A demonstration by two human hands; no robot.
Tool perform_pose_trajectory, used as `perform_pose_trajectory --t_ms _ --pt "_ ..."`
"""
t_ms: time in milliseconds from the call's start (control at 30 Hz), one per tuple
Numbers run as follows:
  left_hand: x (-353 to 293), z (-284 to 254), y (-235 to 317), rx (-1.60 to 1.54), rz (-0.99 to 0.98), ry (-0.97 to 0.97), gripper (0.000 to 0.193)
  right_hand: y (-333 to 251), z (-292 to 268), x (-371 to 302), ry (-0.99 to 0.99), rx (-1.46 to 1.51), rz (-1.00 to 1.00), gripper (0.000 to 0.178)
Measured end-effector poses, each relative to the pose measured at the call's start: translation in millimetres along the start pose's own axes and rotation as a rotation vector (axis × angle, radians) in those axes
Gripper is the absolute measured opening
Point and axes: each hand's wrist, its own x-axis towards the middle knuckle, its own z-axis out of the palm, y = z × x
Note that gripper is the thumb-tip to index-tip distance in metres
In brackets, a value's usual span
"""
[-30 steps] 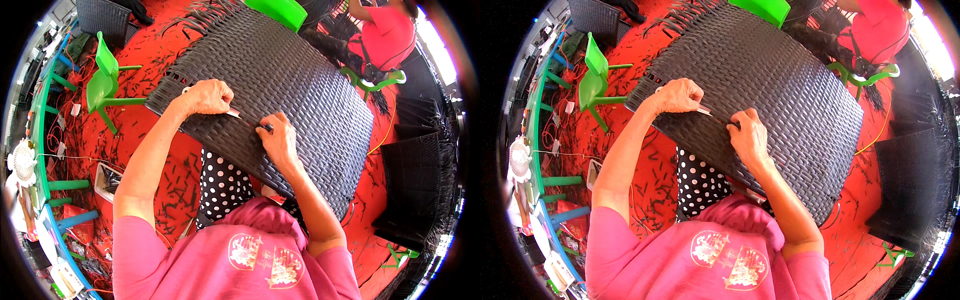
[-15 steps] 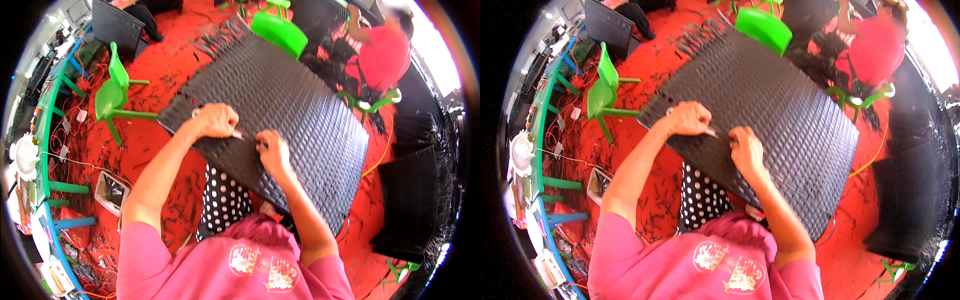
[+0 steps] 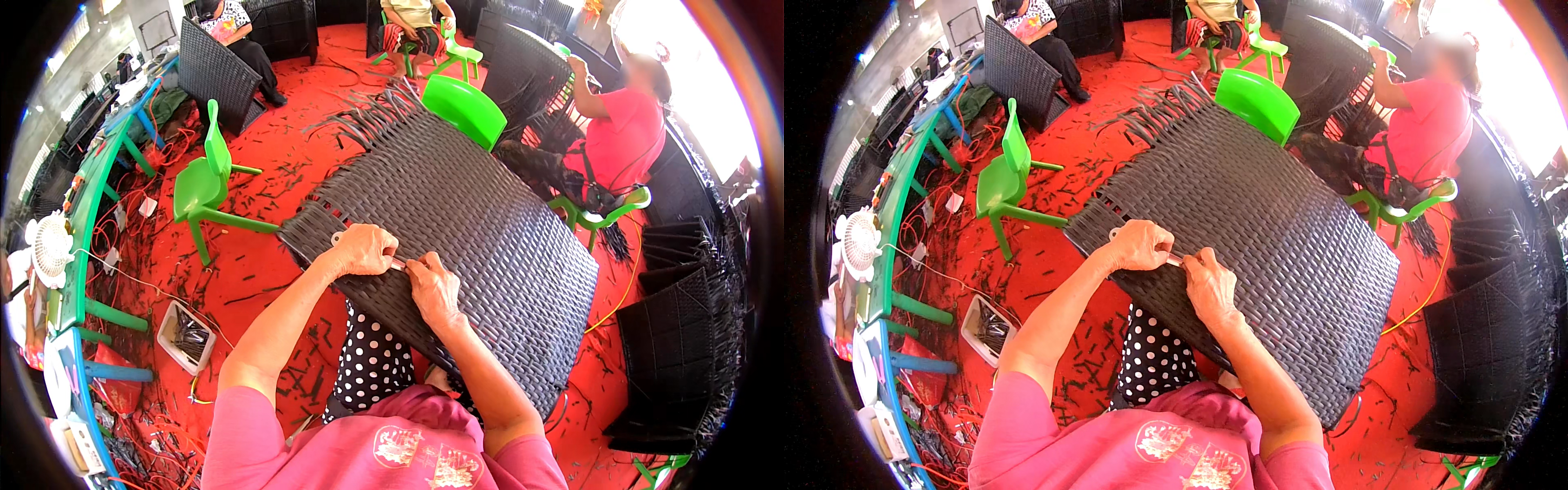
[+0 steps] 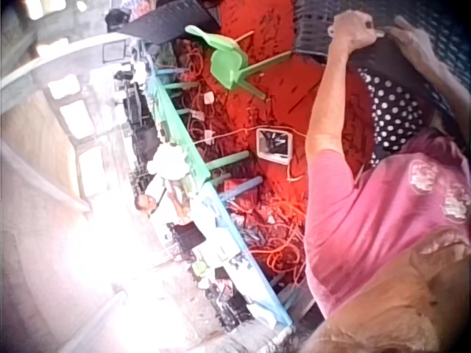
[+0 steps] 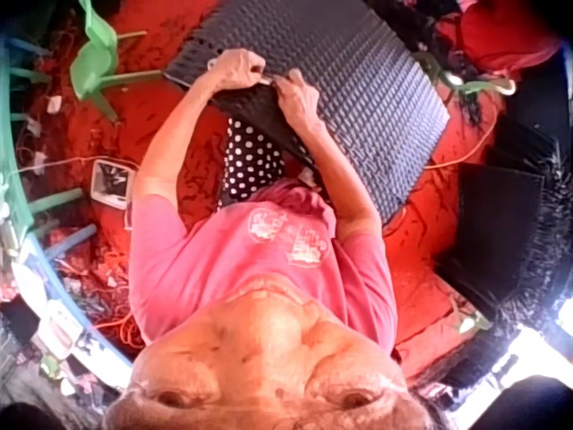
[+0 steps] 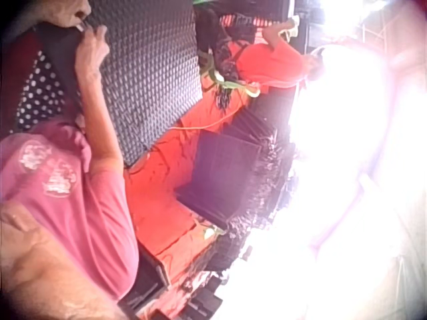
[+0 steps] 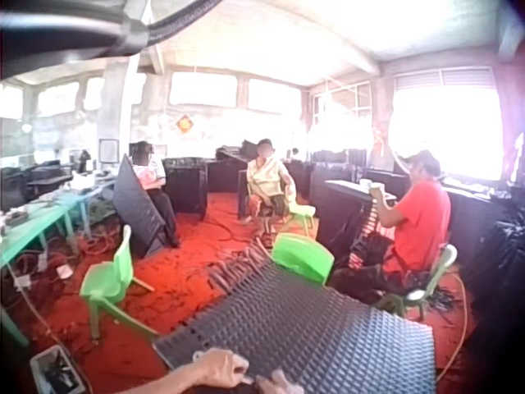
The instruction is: The person sits on the floor and weaves a black plastic strip into a large woven mat using a metal tool. They repeatedly insert the tool into the mat's weave to pull the strip through, trimming excess material as needed.
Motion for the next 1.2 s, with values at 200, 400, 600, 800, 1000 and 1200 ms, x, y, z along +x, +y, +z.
perform_pose_trajectory --t_ms 200,400,600,800,1000,1200 --pt "-1 0 2 -0.079 -0.046 -0.004 0.012 -4 -6 2 -0.014 0.025 0.004 0.010" --pt "3 4 -9 -0.121 -0.027 -0.015 0.012 1 -16 11 -0.175 0.075 0.004 0.013" --pt "3 -6 -3 -0.033 0.018 -0.004 0.015 10 -19 23 -0.229 0.212 0.157 0.011" --pt "-17 -6 -2 0.015 0.025 0.130 0.014 18 -4 18 -0.159 0.273 0.179 0.006" --pt "-59 -23 -23 -0.174 -0.081 0.281 0.010 16 -22 31 -0.335 0.281 0.037 0.005" --pt "-63 -14 -37 -0.658 -0.204 0.345 0.013 -15 -30 87 -0.361 0.357 -0.004 0.003"
